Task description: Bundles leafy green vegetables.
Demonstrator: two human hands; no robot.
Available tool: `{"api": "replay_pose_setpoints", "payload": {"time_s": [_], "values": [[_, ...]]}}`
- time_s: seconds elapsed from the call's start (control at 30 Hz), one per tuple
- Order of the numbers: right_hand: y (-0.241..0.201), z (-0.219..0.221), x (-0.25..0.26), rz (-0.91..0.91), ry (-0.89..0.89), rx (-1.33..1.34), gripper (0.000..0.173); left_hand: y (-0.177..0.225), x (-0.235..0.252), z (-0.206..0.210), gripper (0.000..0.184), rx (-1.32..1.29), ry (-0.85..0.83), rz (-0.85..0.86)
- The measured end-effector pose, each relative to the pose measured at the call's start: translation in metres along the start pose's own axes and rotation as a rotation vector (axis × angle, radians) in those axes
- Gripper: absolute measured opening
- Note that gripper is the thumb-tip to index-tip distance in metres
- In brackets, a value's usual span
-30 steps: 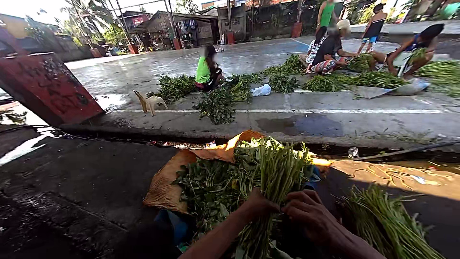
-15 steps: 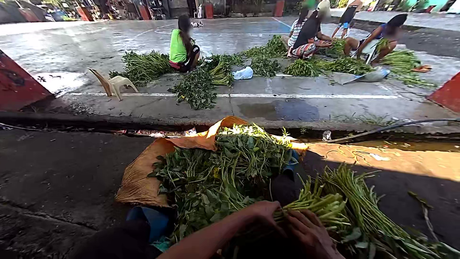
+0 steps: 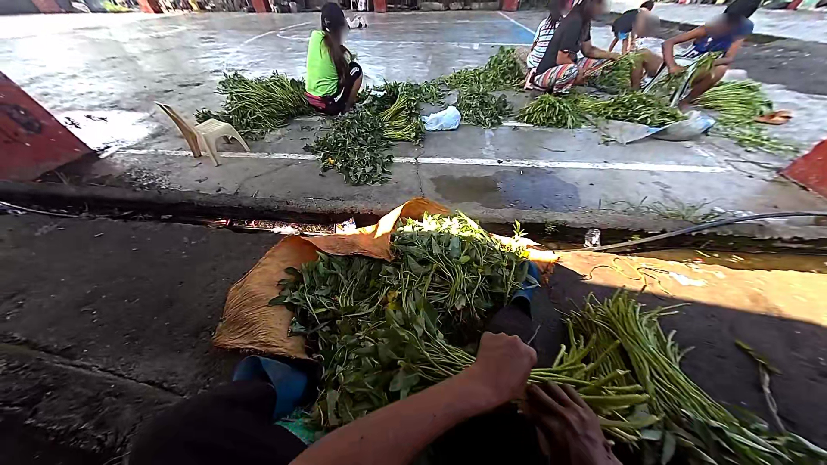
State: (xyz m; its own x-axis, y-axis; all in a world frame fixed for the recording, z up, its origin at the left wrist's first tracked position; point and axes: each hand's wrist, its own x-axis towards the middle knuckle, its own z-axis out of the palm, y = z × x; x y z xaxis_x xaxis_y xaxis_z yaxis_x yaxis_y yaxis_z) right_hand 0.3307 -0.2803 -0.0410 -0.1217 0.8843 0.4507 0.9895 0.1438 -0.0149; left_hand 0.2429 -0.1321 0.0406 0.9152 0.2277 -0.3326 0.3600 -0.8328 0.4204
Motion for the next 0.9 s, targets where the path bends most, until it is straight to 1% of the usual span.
{"api": "replay_pose_setpoints", "payload": {"time_s": [0.1,0.2,0.3,0.37,0.47,0.53,0.63,0.73,0.83,0.9], "values": [[0.001,0.004,-0.001,0.15,0.023,0.026,0.014,0.006,0.0,0.027,0.024,-0.023,0.2,0.054],[0.0,0.004,-0.001,0.33,0.052,0.115,0.013,0.009,0.006,0.044,0.024,-0.104,0.378,0.061],[0.005,0.002,-0.003,0.488,0.113,0.258,0.013,0.017,0.01,0.042,0.027,-0.198,0.4,-0.007],[0.013,0.002,-0.004,0.591,0.124,0.346,0.014,0.02,0.013,0.049,0.024,-0.254,0.469,-0.016],[0.022,-0.009,0.0,0.704,0.027,0.399,0.015,0.018,0.019,0.055,0.022,-0.431,0.491,-0.05],[0.03,-0.012,0.0,0.726,-0.032,0.405,0.016,0.014,0.025,0.068,0.019,-0.585,0.567,-0.057],[0.043,-0.005,-0.003,0.723,-0.049,0.414,0.018,0.007,0.034,0.099,0.013,-0.763,0.756,-0.007],[0.05,-0.005,0.005,0.683,-0.01,0.436,0.019,0.005,0.037,0.099,0.01,-0.861,0.886,0.013],[0.046,-0.009,0.014,0.684,-0.006,0.549,0.02,0.0,0.031,0.094,0.008,-0.938,0.922,0.023],[0.045,-0.001,0.015,0.679,0.016,0.647,0.019,-0.008,0.029,0.094,0.007,-0.987,0.87,-0.011]]}}
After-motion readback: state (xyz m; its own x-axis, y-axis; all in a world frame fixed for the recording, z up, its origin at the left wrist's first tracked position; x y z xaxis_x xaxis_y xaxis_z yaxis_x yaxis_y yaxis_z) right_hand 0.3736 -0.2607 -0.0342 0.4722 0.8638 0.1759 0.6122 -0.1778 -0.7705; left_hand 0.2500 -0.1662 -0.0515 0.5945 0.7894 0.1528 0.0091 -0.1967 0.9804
